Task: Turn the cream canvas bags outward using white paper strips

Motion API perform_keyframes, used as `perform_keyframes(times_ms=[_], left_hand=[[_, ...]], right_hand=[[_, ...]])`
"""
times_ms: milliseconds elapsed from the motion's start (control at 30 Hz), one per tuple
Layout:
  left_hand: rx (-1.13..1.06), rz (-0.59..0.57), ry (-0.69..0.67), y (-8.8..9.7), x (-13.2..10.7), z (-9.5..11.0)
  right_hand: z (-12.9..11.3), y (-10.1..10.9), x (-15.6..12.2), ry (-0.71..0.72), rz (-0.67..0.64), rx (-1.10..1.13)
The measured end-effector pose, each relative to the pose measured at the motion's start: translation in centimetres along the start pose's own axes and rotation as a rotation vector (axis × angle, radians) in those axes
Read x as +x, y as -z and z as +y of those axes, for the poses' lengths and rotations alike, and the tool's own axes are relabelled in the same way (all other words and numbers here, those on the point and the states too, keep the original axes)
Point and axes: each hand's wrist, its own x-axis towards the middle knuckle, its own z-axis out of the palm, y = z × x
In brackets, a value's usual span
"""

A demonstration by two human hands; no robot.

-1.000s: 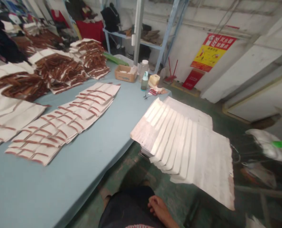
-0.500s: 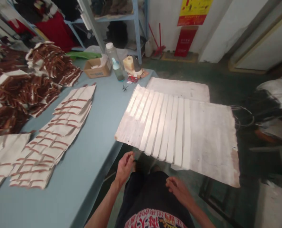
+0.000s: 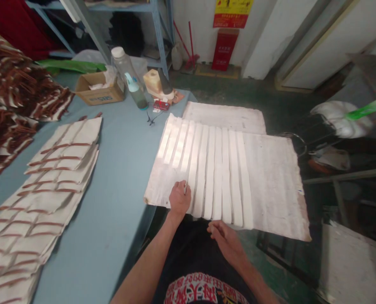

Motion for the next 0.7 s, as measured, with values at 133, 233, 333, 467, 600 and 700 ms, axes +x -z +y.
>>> perform_keyframes(times_ms=[133,233,333,467,600,700], left_hand=[[0.089,0.027,0.018,-0.9,1.1,1.4],[0.141,0.06,0.052,-1.7,1.6,2.4],[0.182,0.099,0.101,-2.5,1.8,3.3],[0.235,0.159,0.186,-3.4,1.8,4.5],[0.291,0.202,0.258,-4.0,1.7,5.3],[0.325,0.218,0.312,-4.3,1.8,5.8]], right_hand=[[-1.2,0.4,1.0,0.011,-0.001,-0.05],[-1.7,1.4,1.7,0.013,-0.034,-0.08],[-1.9,3.0,2.8,0.02,-0.083,-0.094],[-1.9,5.8,4.7,0.03,-0.141,-0.097],[-1.6,8.5,6.4,0.038,-0.194,-0.075],[-1.4,10.2,7.2,0.038,-0.22,-0.061]])
